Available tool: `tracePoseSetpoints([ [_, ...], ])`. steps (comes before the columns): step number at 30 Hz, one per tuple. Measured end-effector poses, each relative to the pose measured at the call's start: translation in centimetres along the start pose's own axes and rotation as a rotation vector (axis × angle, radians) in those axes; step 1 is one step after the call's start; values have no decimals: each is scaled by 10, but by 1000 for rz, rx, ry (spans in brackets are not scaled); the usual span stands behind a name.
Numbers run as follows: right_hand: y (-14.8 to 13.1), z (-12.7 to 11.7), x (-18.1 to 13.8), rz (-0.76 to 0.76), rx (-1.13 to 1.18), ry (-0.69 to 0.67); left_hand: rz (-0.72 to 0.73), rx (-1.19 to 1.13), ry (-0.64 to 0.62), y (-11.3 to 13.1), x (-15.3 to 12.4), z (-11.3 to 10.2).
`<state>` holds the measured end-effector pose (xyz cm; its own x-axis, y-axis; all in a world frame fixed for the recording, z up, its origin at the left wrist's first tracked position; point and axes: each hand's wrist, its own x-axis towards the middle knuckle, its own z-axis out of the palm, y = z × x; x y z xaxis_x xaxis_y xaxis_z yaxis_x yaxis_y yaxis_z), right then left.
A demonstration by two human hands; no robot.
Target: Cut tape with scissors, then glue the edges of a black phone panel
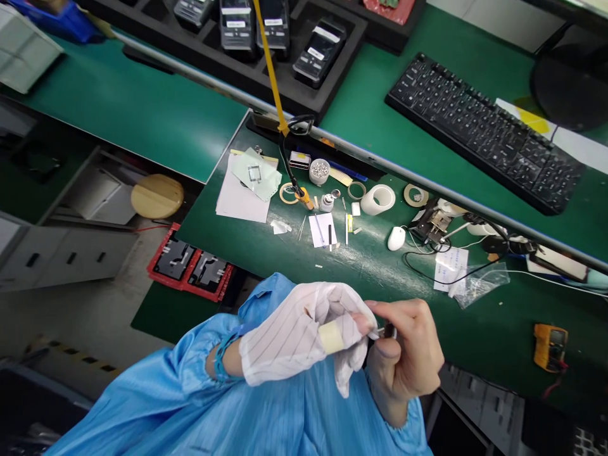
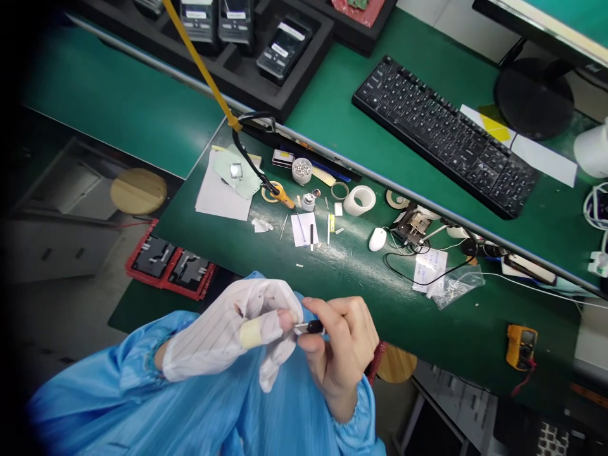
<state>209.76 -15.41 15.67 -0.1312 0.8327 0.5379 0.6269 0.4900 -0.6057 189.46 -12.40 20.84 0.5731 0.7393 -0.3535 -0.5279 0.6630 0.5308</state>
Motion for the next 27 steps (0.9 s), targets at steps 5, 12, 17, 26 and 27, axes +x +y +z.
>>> tracePoseSetpoints([
  [5, -1, -1, -1, -13, -44, -27, 2, 8, -19, 0, -1, 0],
  [12, -1, 0, -2, 0, 18, -7, -4, 26, -25, 2, -1, 0],
  [17, -1, -1, -3, 13, 73, 10, 9, 12, -51, 2, -1, 0],
  [26, -4, 0, 2, 23, 77, 10, -37, -12, -116, 0, 0, -2],
  [27, -4, 0, 2, 24, 76, 17, -33, -23, -140, -2, 0, -3],
])
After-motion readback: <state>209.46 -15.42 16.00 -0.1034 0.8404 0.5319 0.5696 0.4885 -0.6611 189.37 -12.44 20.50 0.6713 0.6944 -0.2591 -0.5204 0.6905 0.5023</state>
